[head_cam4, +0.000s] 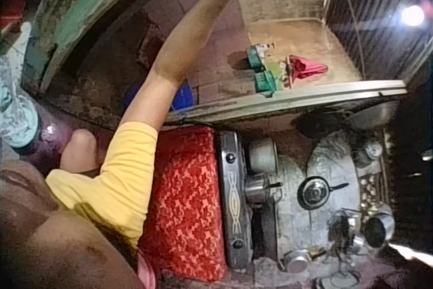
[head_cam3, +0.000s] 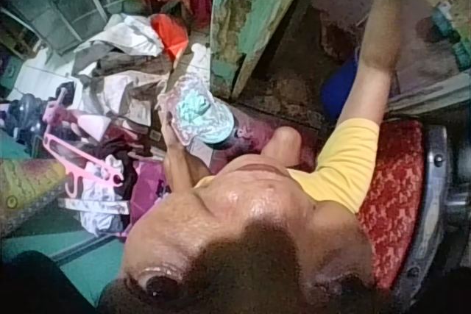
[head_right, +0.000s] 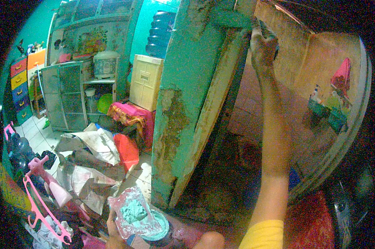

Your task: The person mixes a green putty-like substance on a hand board and then applies it to a wall surface with a putty knife.

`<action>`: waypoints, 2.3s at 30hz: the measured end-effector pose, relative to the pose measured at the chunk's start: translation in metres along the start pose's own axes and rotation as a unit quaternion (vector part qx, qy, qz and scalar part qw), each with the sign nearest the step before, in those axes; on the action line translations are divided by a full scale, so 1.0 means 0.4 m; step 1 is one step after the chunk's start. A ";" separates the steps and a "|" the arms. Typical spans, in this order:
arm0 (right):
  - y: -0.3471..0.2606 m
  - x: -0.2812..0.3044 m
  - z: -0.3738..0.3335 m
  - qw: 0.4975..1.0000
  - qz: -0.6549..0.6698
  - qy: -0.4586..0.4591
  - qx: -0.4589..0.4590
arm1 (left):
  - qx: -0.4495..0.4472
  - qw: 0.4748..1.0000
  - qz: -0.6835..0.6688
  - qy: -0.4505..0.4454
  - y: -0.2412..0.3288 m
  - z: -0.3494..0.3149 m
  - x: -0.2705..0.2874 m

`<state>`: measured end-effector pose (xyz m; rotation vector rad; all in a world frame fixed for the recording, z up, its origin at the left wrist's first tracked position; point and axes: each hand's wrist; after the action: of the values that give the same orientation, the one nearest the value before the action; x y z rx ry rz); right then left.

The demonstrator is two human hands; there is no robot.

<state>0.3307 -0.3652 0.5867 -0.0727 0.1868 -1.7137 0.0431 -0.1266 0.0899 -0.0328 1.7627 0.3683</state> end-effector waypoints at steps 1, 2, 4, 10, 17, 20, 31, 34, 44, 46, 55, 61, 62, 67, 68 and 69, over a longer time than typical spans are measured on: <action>-0.004 -0.004 0.001 0.999 0.024 0.018 -0.019 | -0.002 1.000 0.003 0.000 0.002 -0.004 -0.006; -0.006 -0.003 0.000 0.999 0.038 0.015 -0.024 | -0.005 1.000 0.001 0.000 0.003 -0.002 -0.001; -0.015 0.003 -0.004 0.997 0.065 0.008 -0.035 | -0.008 1.000 -0.004 -0.002 0.003 0.005 0.013; -0.041 -0.016 -0.025 1.000 -0.004 -0.027 -0.015 | -0.010 1.000 0.010 -0.005 0.005 0.009 0.021; -0.082 -0.017 -0.023 0.992 0.091 0.069 -0.052 | -0.016 0.999 0.028 -0.011 0.001 0.004 0.010; -0.032 -0.006 -0.028 1.000 0.021 0.000 -0.014 | -0.017 1.000 0.020 -0.008 0.002 0.009 0.017; -0.028 0.005 -0.037 0.998 0.036 0.040 -0.017 | -0.029 1.000 0.003 -0.002 -0.004 0.011 0.021; -0.040 -0.002 -0.041 1.000 0.005 -0.025 0.016 | -0.015 1.000 0.008 -0.015 0.001 0.011 0.032; -0.075 0.023 0.046 0.999 -0.006 -0.031 0.037 | -0.042 0.999 0.013 0.022 0.005 0.017 0.055; -0.116 0.032 0.058 0.995 0.025 -0.097 -0.007 | -0.031 0.999 0.012 0.002 0.009 0.010 0.049; -0.276 -0.026 0.038 0.935 -0.157 -0.319 -0.022 | -0.058 0.996 0.067 0.002 0.010 -0.044 -0.063; -0.215 -0.030 0.053 0.874 -0.228 -0.415 0.107 | -0.046 0.997 0.051 -0.034 -0.002 -0.028 -0.049; -0.214 -0.033 0.049 0.874 -0.229 -0.415 0.110 | -0.046 0.998 0.048 -0.022 0.000 -0.029 -0.046; -0.222 -0.055 0.050 0.838 -0.248 -0.460 0.157 | -0.065 0.994 0.082 -0.014 0.001 -0.048 -0.081; -0.225 -0.064 0.048 0.829 -0.252 -0.467 0.177 | -0.064 0.995 0.074 -0.014 0.003 -0.050 -0.078; -0.227 -0.073 0.046 0.819 -0.255 -0.474 0.197 | -0.063 0.996 0.066 -0.015 0.004 -0.050 -0.074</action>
<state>0.2495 -0.3253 0.6217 -0.7064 -1.0128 -1.9999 0.0305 -0.1354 0.1221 -0.0023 1.7149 0.5732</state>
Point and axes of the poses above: each hand's wrist, its own z-axis towards the middle knuckle, its own x-axis out of the back of the hand, y = z × x, and after that the axes turned 1 degree about x, right-handed
